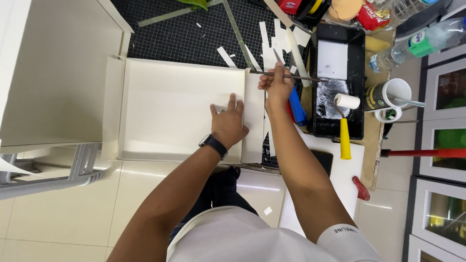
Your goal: Assembling and trimming a white cardboard box using scissors and other craft tools.
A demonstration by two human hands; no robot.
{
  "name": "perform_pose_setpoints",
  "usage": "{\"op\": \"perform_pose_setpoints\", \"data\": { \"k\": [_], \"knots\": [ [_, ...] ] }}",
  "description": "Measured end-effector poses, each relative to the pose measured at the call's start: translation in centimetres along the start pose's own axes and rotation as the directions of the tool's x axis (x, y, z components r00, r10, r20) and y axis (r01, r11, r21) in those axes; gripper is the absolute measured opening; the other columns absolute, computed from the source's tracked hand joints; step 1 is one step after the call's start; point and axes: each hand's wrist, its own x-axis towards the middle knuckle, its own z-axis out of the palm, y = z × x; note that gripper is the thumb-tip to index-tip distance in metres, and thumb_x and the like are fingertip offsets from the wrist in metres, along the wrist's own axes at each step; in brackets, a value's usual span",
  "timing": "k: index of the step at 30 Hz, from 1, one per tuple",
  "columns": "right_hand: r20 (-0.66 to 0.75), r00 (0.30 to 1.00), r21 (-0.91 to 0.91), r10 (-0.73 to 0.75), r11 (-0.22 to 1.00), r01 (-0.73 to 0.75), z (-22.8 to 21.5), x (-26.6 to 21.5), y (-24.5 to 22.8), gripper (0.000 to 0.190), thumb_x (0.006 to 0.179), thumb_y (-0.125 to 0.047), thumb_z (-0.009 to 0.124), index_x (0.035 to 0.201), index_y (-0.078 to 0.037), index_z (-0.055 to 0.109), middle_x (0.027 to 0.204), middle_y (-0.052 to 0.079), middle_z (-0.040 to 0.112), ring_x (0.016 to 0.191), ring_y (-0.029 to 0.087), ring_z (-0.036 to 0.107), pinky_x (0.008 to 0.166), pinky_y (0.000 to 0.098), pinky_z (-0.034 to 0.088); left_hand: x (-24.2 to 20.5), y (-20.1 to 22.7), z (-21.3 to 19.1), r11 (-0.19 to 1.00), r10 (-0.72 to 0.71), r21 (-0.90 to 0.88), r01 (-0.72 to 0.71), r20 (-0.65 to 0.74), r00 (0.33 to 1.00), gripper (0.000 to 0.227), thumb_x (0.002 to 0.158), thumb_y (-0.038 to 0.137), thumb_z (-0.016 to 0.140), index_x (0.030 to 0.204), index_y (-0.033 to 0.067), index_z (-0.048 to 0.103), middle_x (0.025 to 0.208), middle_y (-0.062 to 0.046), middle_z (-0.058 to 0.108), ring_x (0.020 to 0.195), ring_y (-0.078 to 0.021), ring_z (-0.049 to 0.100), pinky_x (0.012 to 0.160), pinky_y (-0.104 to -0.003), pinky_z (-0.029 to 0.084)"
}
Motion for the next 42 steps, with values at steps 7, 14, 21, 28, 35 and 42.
{"op": "perform_pose_setpoints", "data": {
  "k": [7, 14, 21, 28, 35, 42],
  "knots": [
    [-0.202, 0.941, -0.077, -0.272, 0.962, 0.262, -8.3, 3.2, -8.1, 0.034, 0.101, -0.04, 0.052, 0.083, -0.013, 0.063, 0.063, 0.014, 0.074, 0.043, 0.017, 0.069, 0.034, 0.0263, 0.057, 3.8, -0.6, 4.4, 1.0, 0.018, -0.009, -0.019, -0.143, 0.99, 0.059, 0.096, 0.026, 0.056, 0.151, 0.0043, 0.047, 0.15, -0.015, 0.049, 0.111, -0.0323, 0.072, 0.118, -0.056, 0.033],
    [-0.195, 0.871, -0.311, -0.45, 0.871, 0.381, -17.4, 10.5, -8.7, 0.033, 0.103, -0.039, 0.059, 0.087, -0.011, 0.065, 0.064, 0.018, 0.075, 0.042, 0.02, 0.072, 0.03, 0.0268, 0.057, -0.5, 1.6, 1.2, 0.986, 0.165, 0.004, -0.168, -0.219, 0.962, 0.056, 0.095, 0.023, 0.057, 0.149, 0.0086, 0.053, 0.121, -0.01, 0.071, 0.098, -0.0268, 0.075, 0.1, -0.046, 0.049],
    [0.193, 0.835, -0.871, -0.516, 0.301, 0.388, -18.8, 12.5, -4.6, 0.03, 0.109, -0.042, 0.065, 0.09, -0.02, 0.067, 0.069, -0.001, 0.073, 0.074, 0.027, 0.073, 0.07, 0.0418, 0.056, -7.3, -2.8, -2.1, 0.899, 0.437, 0.029, -0.436, -0.104, 0.894, 0.048, 0.09, 0.012, 0.062, 0.138, 0.0186, 0.065, 0.105, -0.011, 0.074, 0.091, -0.035, 0.075, 0.079, -0.044, 0.056],
    [0.273, 0.812, -0.884, -0.516, 0.198, 0.423, -18.8, 14.2, -3.7, 0.032, 0.111, -0.04, 0.066, 0.09, -0.016, 0.066, 0.07, -0.002, 0.071, 0.076, 0.027, 0.071, 0.075, 0.0433, 0.054, -13.1, -10.2, -1.5, 0.903, 0.421, 0.019, -0.428, 0.151, 0.894, 0.044, 0.092, 0.003, 0.059, 0.13, 0.0227, 0.071, 0.109, -0.012, 0.074, 0.101, -0.0384, 0.073, 0.088, -0.047, 0.058],
    [0.323, 0.771, -0.82, -0.549, 0.245, 0.517, -19.6, 10.7, -5.8, 0.032, 0.114, -0.038, 0.065, 0.092, -0.015, 0.067, 0.07, 0.004, 0.07, 0.074, 0.034, 0.071, 0.072, 0.0452, 0.054, -16.0, -17.2, 0.3, 0.967, 0.219, 0.074, -0.244, 0.248, 0.944, 0.04, 0.093, 0.014, 0.063, 0.118, 0.0435, 0.077, 0.109, 0.002, 0.072, 0.11, -0.0267, 0.069, 0.09, -0.038, 0.06],
    [0.48, 0.702, -0.792, -0.526, 0.083, 0.604, -21.1, 5.0, -5.9, 0.031, 0.117, -0.024, 0.068, 0.092, -0.007, 0.064, 0.069, 0.015, 0.064, 0.07, 0.038, 0.068, 0.067, 0.0462, 0.053, -15.0, -20.2, -0.4, 0.995, -0.003, 0.092, -0.03, 0.341, 0.94, 0.043, 0.078, 0.039, 0.082, 0.12, 0.037, 0.074, 0.116, 0.007, 0.074, 0.111, -0.0219, 0.07, 0.094, -0.038, 0.061]
  ]
}}
